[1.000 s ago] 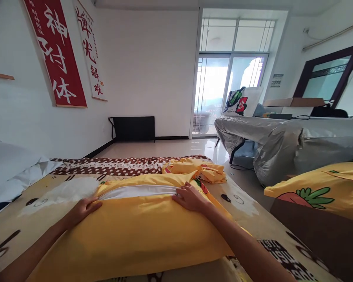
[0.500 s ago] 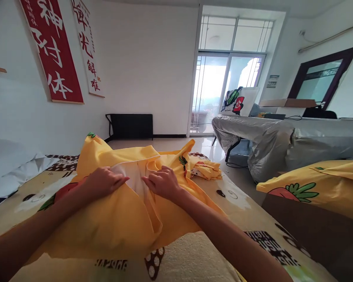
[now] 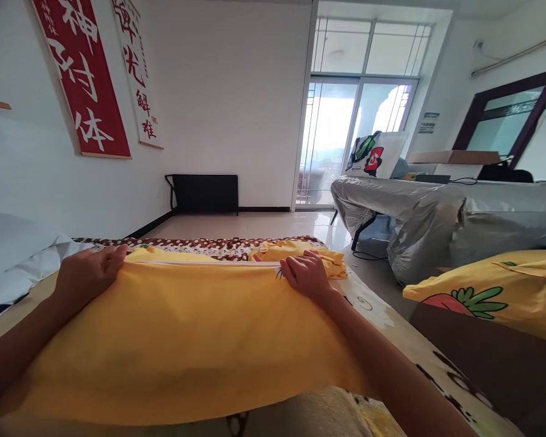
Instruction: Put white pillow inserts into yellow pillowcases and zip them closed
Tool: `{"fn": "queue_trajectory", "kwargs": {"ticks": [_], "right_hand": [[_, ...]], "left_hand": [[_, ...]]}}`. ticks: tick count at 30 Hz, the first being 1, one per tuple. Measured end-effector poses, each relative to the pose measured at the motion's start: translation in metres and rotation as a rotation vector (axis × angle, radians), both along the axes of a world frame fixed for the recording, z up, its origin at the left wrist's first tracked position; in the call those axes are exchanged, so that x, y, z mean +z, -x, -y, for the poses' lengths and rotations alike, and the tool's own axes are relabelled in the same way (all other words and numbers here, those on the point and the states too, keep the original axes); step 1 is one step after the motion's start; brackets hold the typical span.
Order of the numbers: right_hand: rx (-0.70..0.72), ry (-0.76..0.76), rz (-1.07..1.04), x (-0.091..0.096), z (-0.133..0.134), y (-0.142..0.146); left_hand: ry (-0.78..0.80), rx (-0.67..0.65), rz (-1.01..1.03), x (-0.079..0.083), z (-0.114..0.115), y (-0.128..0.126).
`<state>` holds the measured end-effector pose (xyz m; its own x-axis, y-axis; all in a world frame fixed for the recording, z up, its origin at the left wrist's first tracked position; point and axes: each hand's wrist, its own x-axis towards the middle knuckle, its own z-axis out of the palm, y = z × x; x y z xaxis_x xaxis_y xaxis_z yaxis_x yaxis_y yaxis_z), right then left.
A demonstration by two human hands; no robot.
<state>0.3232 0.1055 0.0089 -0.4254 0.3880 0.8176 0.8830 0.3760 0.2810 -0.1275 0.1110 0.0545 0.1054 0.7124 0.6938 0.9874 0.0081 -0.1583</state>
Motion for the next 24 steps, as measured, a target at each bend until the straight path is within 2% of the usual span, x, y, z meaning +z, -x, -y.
{"fn": "queue_trajectory", "kwargs": {"ticks": [3, 5, 7, 9, 12, 14, 16, 20, 24], "right_hand": [[-0.047, 0.013, 0.032, 0.002, -0.004, -0.005], [-0.119, 0.055, 0.091, -0.002, -0.009, -0.007], [-0.206, 0.152, 0.156, -0.014, -0.014, -0.005], [-0.25, 0.297, 0.187, -0.03, -0.018, 0.001], [-0.204, 0.484, 0.136, -0.054, -0.016, 0.013], [-0.162, 0.536, 0.051, -0.062, -0.011, 0.018], [-0.122, 0.559, -0.019, -0.063, -0.006, 0.02], [-0.019, 0.636, -0.117, -0.06, -0.002, 0.021], [-0.043, 0.783, -0.502, -0.062, -0.009, 0.033]], "left_hand": [[-0.135, -0.017, -0.164, -0.001, -0.007, 0.003], [-0.118, -0.076, -0.256, -0.008, -0.015, 0.001], [-0.008, -0.113, -0.293, -0.023, -0.022, -0.004], [0.151, -0.105, -0.286, -0.046, -0.027, -0.01], [0.382, -0.129, -0.232, -0.085, -0.028, -0.008], [0.45, -0.156, -0.123, -0.105, -0.026, 0.0], [0.48, -0.16, 0.073, -0.113, -0.023, 0.008], [0.515, -0.168, 0.505, -0.108, -0.018, 0.012], [0.588, -0.178, 0.934, -0.097, -0.02, -0.002]]}}
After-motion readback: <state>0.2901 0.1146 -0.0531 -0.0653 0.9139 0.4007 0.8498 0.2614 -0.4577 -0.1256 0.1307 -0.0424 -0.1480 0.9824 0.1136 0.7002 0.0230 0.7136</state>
